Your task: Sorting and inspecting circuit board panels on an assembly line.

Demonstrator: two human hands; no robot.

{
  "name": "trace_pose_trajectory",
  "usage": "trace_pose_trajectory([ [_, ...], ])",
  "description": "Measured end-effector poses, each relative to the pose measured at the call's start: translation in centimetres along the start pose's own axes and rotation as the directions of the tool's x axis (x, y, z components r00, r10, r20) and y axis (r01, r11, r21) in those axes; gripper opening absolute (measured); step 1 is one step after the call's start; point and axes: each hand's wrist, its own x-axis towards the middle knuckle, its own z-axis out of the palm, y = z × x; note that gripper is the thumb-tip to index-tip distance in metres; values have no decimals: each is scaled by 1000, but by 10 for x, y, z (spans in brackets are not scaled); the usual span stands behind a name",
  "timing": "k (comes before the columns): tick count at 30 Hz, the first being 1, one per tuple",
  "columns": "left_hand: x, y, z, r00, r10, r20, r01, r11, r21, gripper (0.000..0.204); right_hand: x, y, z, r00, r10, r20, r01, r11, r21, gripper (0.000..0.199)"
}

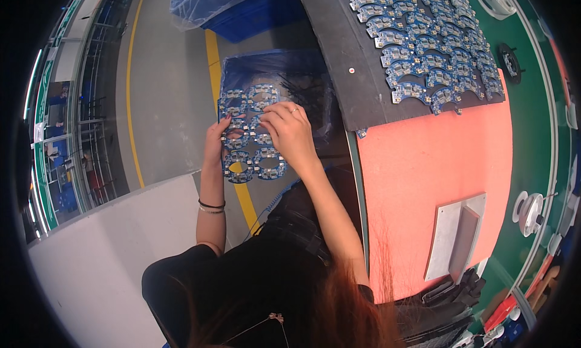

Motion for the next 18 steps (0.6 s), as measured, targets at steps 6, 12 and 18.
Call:
trace_pose_trajectory([
  [6, 3, -2, 0, 1000, 16, 19, -16, 1000, 0, 31, 3, 2, -6, 984, 172, 49, -178, 964, 197, 10],
  [12, 7, -3, -7, 1000, -6, -16, 6, 999, -31, 28, 0, -7, -23, 981, 56, 184, -68, 996, 61, 8],
  [18, 10, -3, -3, 999, 37, -18, -37, 998, -44, 36, 1, -9, -15, 990, 42, 133, -49, 998, 49, 6],
])
